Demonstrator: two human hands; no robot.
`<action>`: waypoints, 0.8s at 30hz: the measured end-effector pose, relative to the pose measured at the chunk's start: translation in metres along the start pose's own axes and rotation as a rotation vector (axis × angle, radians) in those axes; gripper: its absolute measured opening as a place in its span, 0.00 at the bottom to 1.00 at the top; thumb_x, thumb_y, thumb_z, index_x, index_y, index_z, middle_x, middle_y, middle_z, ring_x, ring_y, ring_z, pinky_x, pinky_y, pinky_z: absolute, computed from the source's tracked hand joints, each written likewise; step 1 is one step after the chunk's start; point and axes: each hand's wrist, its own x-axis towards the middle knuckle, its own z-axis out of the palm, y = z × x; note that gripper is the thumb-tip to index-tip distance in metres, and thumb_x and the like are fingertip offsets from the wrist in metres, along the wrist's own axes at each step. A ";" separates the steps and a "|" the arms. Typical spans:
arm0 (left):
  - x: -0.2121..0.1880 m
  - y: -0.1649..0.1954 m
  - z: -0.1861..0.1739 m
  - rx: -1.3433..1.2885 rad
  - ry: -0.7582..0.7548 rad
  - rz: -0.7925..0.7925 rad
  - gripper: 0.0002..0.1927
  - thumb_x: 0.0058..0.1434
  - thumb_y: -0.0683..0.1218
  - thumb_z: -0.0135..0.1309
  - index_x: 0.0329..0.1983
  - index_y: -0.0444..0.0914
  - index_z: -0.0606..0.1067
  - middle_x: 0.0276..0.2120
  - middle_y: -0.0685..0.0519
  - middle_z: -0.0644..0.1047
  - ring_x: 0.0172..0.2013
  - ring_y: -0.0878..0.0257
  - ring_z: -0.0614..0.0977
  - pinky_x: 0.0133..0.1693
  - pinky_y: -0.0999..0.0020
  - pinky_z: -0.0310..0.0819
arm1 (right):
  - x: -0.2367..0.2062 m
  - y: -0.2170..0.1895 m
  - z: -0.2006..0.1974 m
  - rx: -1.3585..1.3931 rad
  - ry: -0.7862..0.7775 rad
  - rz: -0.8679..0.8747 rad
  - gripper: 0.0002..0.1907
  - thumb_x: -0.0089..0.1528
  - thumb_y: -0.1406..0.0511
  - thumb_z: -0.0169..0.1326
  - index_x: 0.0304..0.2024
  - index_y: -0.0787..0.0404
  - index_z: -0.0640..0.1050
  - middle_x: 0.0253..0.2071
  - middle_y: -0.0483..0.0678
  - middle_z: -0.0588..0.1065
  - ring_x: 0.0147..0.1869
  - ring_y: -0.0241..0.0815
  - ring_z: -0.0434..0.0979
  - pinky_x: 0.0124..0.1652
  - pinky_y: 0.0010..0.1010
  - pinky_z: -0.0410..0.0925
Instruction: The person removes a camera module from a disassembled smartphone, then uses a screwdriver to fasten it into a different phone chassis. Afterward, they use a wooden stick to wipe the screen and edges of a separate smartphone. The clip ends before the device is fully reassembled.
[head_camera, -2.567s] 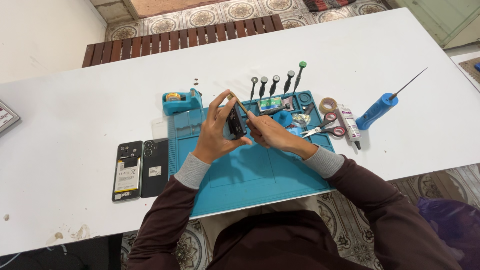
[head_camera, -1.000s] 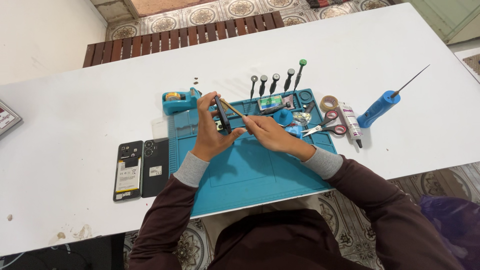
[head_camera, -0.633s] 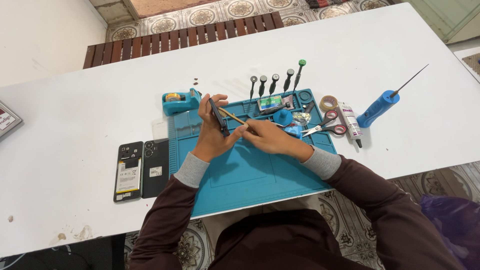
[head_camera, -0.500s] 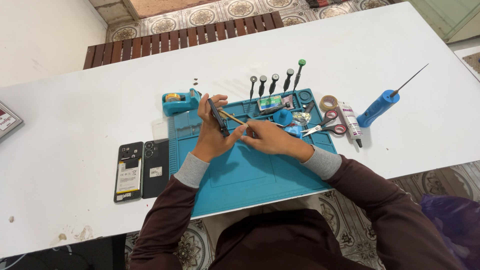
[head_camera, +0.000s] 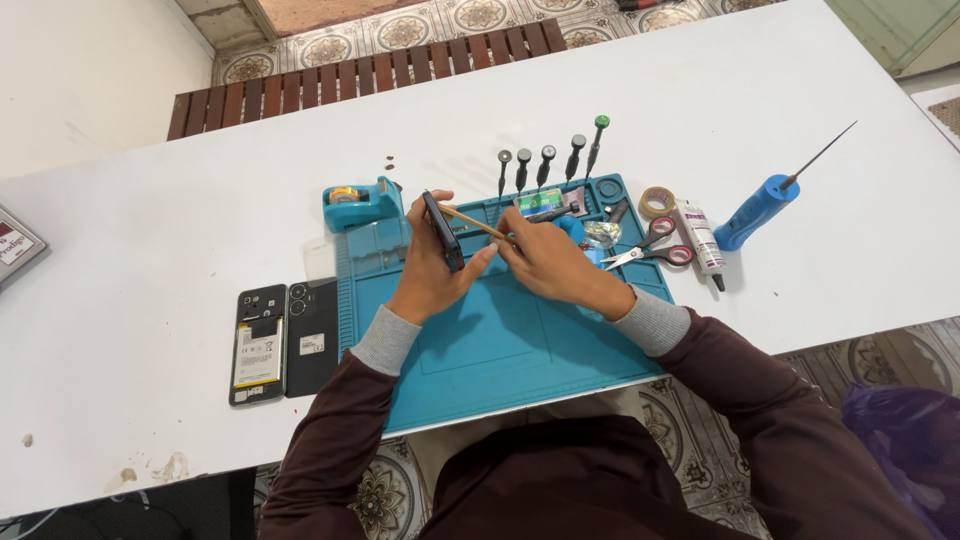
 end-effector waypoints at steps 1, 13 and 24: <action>0.000 0.000 0.000 0.017 0.008 0.009 0.49 0.64 0.56 0.65 0.71 0.35 0.44 0.64 0.40 0.58 0.60 0.50 0.71 0.59 0.54 0.74 | 0.000 -0.001 -0.001 0.017 0.004 -0.024 0.11 0.69 0.62 0.47 0.44 0.66 0.70 0.21 0.54 0.73 0.22 0.51 0.74 0.24 0.43 0.63; 0.001 0.001 -0.002 0.001 0.051 0.043 0.44 0.63 0.54 0.67 0.67 0.38 0.50 0.63 0.41 0.60 0.65 0.47 0.67 0.66 0.50 0.67 | 0.004 -0.001 -0.001 0.035 0.006 -0.001 0.13 0.68 0.61 0.49 0.42 0.64 0.80 0.22 0.50 0.75 0.22 0.45 0.75 0.25 0.35 0.66; 0.001 0.001 -0.002 0.025 0.034 0.033 0.43 0.61 0.53 0.68 0.65 0.38 0.51 0.60 0.41 0.61 0.64 0.47 0.67 0.64 0.50 0.68 | 0.004 0.005 0.001 -0.146 -0.009 0.014 0.14 0.64 0.61 0.55 0.47 0.61 0.82 0.30 0.53 0.81 0.30 0.51 0.81 0.31 0.39 0.71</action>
